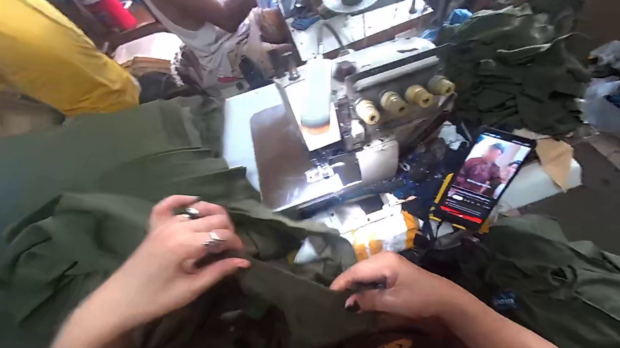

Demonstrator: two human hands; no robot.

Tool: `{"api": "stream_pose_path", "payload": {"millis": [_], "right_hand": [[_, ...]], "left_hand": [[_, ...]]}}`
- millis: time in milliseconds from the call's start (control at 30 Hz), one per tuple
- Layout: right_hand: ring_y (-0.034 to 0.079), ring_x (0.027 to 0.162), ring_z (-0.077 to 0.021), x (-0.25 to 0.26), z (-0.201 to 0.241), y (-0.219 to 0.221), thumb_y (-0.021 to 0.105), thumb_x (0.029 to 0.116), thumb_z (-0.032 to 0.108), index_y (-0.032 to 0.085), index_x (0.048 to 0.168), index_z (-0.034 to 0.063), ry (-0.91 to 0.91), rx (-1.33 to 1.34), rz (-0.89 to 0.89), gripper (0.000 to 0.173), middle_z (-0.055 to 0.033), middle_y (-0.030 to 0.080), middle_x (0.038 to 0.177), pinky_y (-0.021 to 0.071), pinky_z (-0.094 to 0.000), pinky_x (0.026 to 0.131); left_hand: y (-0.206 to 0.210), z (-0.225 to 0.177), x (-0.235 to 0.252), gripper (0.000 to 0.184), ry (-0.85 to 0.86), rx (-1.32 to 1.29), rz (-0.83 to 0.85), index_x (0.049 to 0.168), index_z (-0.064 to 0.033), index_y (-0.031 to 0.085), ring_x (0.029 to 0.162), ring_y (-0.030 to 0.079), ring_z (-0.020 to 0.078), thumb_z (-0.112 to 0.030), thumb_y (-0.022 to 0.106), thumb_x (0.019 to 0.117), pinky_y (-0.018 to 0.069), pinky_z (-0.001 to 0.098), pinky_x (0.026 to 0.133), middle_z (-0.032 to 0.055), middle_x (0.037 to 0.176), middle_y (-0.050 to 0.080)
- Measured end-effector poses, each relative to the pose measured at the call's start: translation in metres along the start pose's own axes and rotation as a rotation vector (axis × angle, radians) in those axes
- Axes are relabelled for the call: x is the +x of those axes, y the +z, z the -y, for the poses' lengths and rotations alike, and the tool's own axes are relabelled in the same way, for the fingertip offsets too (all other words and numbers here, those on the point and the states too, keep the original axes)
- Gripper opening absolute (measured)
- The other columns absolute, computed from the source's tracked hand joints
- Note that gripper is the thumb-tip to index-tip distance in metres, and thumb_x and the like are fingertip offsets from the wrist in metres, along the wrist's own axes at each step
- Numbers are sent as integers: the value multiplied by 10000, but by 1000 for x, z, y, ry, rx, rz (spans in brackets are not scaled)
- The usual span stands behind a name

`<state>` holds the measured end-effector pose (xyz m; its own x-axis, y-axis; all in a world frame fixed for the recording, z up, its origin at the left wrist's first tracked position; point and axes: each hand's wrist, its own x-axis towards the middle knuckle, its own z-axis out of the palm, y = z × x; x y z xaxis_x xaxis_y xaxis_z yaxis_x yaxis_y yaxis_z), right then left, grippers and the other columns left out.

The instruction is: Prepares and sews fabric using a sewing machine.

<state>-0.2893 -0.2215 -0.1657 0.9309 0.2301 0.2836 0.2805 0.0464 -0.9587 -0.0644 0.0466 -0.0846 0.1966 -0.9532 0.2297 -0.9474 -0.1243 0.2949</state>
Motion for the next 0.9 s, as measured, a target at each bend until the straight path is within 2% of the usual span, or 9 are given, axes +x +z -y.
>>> {"api": "stream_pose_path", "payload": {"millis": [67, 133, 233, 300, 467, 567, 633, 700, 900], "right_hand": [[604, 800, 86, -14, -3, -9, 610, 999, 109, 718, 1091, 49, 54, 266, -100, 154, 76, 704, 940, 505, -111, 731], [522, 617, 112, -22, -12, -11, 671, 983, 211, 738, 1048, 177, 143, 391, -196, 99, 147, 681, 864, 434, -92, 534], [588, 926, 64, -25, -28, -12, 680, 986, 280, 753, 1016, 138, 108, 305, -192, 163, 81, 674, 1160, 497, -126, 760], [616, 984, 21, -29, -34, -8, 689, 970, 241, 751, 991, 116, 125, 262, -233, 141, 65, 688, 1097, 523, -170, 836], [570, 649, 36, -35, -33, -5, 717, 918, 155, 743, 993, 153, 360, 319, -445, 79, 93, 694, 846, 474, -149, 569], [620, 834, 44, -43, -40, -13, 701, 954, 226, 744, 1007, 138, 239, 208, -318, 111, 86, 696, 949, 527, -143, 730], [620, 924, 37, -47, -46, -13, 677, 975, 230, 741, 1003, 100, 152, 126, -237, 147, 63, 688, 958, 521, -145, 819], [614, 946, 28, -50, -50, -10, 671, 975, 202, 732, 983, 67, 150, 98, -197, 148, 36, 686, 957, 512, -147, 846], [622, 889, 38, -42, -50, -8, 650, 973, 165, 727, 1016, 70, 220, 109, -275, 129, 44, 690, 970, 527, -143, 796]], "left_hand": [[-18, 15, 5, 311, 33, -207, 14, 983, -247, 725, 1250, 569, 119, -511, 562, 1006, 237, 518, 1183, -67, 1084, 702], [-21, 9, 21, 241, 28, -526, -42, 1058, -258, 712, 1314, 562, 165, -443, 560, 1032, 335, 469, 1207, -74, 1197, 699], [9, -23, 59, 181, -170, -769, -229, 1005, -262, 703, 971, 668, 62, -384, 572, 1033, 579, 289, 858, -104, 1027, 691], [32, -33, 87, 136, -314, -573, -269, 1013, -150, 696, 923, 641, 19, -169, 562, 1028, 557, 230, 821, -63, 1027, 676], [65, -25, 125, 134, -526, -23, -148, 971, -65, 736, 878, 682, 291, -187, 749, 917, 556, 542, 763, 127, 956, 690], [63, -37, 108, 108, -285, -188, -197, 964, -102, 729, 926, 650, 99, -204, 701, 938, 572, 306, 809, 14, 998, 668], [68, -46, 94, 170, -22, -194, -238, 1015, -52, 750, 1050, 691, 162, -190, 652, 1003, 574, 321, 912, 90, 1107, 729], [84, -46, 80, 162, 62, 27, -245, 1065, -79, 716, 874, 736, 213, -170, 584, 1045, 576, 345, 710, 110, 1098, 759], [88, -25, 60, 192, -352, 226, -431, 1007, -25, 762, 847, 741, 232, -174, 643, 982, 596, 417, 719, 130, 984, 760]]}}
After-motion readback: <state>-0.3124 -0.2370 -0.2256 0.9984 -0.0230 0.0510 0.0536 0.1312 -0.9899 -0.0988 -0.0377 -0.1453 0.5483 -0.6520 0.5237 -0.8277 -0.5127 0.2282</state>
